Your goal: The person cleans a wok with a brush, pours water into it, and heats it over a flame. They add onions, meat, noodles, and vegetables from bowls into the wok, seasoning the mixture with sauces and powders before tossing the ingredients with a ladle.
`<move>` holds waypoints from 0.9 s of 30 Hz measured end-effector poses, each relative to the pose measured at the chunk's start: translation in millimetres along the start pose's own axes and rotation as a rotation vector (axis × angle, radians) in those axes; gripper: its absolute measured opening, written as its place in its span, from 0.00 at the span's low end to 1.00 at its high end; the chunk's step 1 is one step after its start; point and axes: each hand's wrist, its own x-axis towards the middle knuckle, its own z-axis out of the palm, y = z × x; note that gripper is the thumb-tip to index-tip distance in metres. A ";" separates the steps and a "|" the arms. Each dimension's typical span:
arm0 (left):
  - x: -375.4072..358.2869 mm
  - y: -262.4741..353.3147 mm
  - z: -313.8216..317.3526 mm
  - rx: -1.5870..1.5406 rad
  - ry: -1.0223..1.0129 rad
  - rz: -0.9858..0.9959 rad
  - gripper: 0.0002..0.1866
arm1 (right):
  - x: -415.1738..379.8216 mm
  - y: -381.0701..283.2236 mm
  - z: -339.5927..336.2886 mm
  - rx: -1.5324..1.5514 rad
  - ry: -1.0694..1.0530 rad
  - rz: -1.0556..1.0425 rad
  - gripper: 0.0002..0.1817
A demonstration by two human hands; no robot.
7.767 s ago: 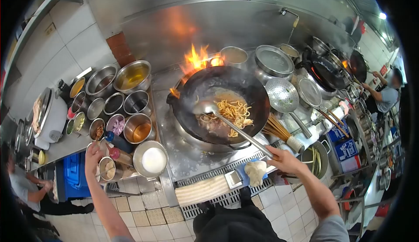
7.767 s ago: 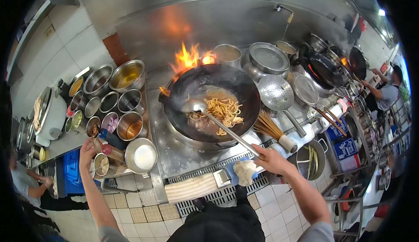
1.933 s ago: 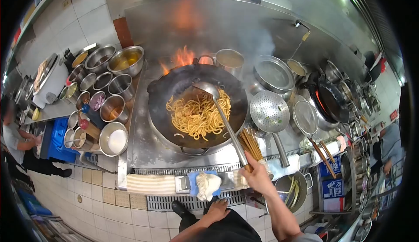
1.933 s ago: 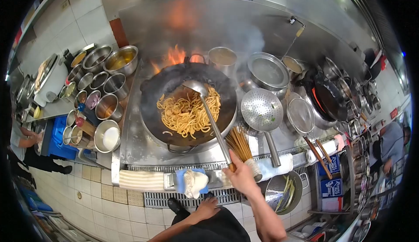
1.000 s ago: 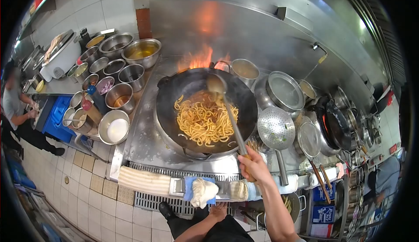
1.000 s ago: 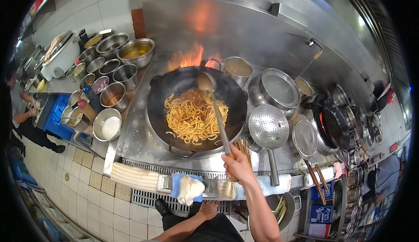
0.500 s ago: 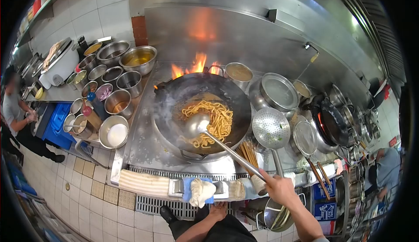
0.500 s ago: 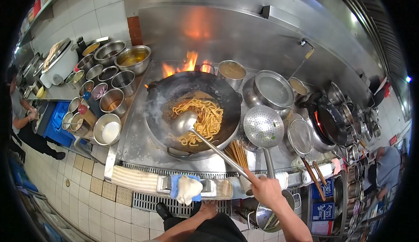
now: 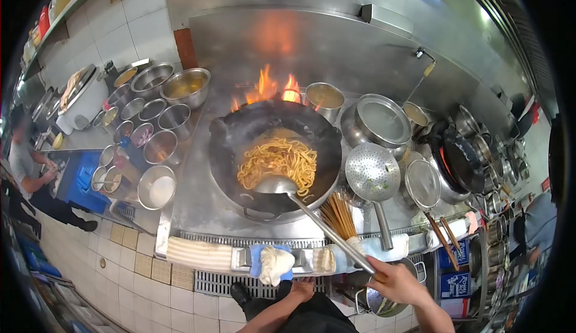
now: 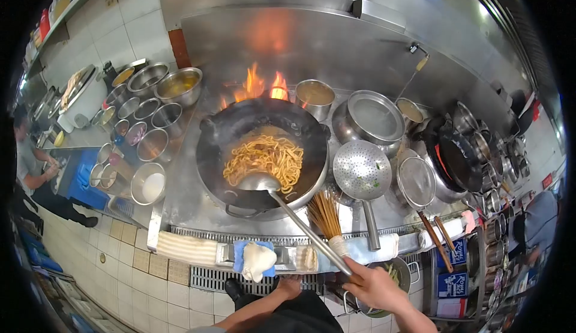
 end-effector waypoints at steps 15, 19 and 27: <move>10.0 -2.7 22.5 0.030 0.131 0.056 0.39 | -44.1 2.3 -54.5 -0.435 0.155 0.015 0.33; 16.3 2.1 16.5 0.016 0.096 0.109 0.39 | -22.2 31.5 -36.8 -0.415 0.185 -0.041 0.35; 11.3 -4.8 34.1 -0.110 0.256 0.178 0.36 | 46.6 42.9 81.5 0.790 0.254 0.200 0.41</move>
